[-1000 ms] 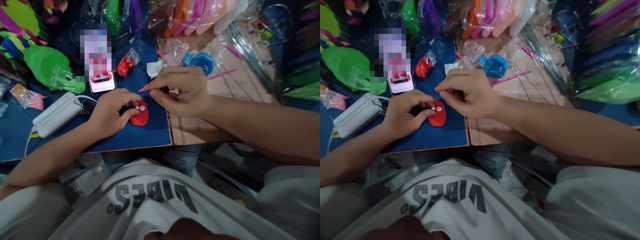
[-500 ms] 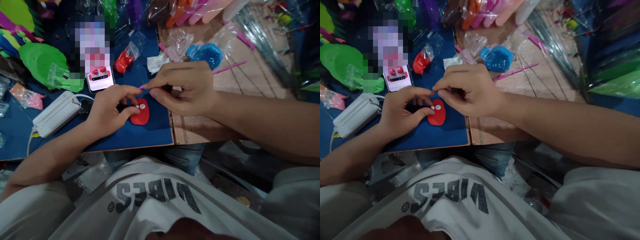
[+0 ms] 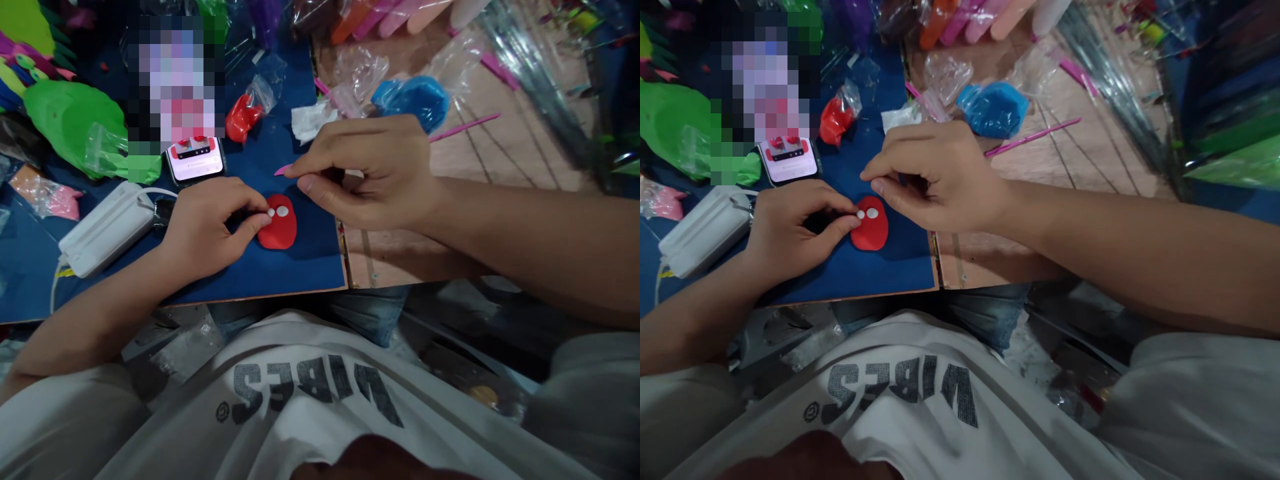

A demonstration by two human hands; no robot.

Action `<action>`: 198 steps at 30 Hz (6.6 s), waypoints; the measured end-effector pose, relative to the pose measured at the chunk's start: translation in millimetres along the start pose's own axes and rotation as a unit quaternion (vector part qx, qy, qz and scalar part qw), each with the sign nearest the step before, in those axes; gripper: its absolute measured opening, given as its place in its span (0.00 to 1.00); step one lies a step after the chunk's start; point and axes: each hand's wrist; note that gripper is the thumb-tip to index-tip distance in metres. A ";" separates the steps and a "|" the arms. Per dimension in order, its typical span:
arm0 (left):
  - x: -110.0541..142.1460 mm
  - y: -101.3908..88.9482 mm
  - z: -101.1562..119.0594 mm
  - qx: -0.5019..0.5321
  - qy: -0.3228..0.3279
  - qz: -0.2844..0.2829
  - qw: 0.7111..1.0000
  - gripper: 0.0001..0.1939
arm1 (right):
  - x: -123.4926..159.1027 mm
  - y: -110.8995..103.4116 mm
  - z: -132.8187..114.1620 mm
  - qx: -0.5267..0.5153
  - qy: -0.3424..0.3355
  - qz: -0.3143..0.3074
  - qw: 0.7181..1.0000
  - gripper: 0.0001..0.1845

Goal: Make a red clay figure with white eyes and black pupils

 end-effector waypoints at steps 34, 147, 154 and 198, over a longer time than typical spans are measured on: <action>20.0 -7.2 18.2 -0.181 0.003 -0.102 0.978 0.31 | 7.5 -0.6 6.5 -0.043 0.054 -0.041 0.997 0.14; -29.8 -3.2 21.0 0.098 -0.004 0.200 0.975 0.32 | -4.4 16.5 -4.4 0.065 -0.098 0.139 0.983 0.12; -29.6 13.8 16.7 0.022 0.015 0.141 0.990 0.23 | -2.4 14.0 -34.2 0.042 -0.068 0.131 0.988 0.12; -19.3 -9.7 21.1 -0.042 -0.108 0.062 0.991 0.23 | -17.5 10.7 5.3 -0.313 0.217 0.235 0.894 0.22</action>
Point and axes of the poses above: each hand's wrist, its own x-axis away from the middle knuckle, its own y-axis out of the palm, z = x × y, and after that the axes turned 8 degrees about -z, right-handed
